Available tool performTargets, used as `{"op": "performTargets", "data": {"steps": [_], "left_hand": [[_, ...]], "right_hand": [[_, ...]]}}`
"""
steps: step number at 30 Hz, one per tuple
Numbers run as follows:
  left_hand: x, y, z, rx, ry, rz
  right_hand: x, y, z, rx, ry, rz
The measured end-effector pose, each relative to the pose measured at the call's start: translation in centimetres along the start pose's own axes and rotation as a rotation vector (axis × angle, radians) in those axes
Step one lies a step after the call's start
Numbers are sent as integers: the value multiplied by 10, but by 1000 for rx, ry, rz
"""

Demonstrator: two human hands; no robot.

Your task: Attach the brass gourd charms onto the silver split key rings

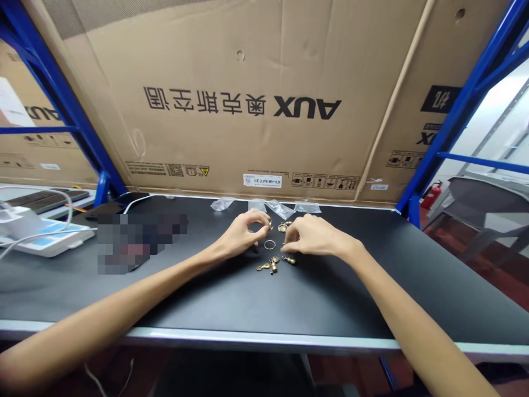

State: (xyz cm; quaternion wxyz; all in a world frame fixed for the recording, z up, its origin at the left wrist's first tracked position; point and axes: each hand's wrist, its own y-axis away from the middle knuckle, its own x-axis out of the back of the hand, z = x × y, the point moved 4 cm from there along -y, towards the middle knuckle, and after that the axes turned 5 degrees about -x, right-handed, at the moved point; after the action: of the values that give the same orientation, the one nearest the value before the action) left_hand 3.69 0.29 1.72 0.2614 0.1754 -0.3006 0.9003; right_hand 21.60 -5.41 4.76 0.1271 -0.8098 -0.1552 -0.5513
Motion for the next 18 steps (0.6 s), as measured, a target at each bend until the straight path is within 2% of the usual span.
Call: {"op": "performTargets", "data": {"steps": [2, 5, 11, 14, 18], "left_hand": [[0, 0, -2, 39, 15, 20], [-2, 0, -3, 78, 49, 23], [-1, 0, 2, -28, -39, 70], [0, 0, 5, -76, -73, 81], [0, 2, 10, -106, -84, 89]], "right_hand": [[-3, 3, -1, 18, -23, -71], [-6, 4, -3, 37, -11, -40], [-7, 1, -7, 64, 130, 15], [-2, -2, -6, 53, -4, 84], [3, -5, -3, -25, -180, 262]]}}
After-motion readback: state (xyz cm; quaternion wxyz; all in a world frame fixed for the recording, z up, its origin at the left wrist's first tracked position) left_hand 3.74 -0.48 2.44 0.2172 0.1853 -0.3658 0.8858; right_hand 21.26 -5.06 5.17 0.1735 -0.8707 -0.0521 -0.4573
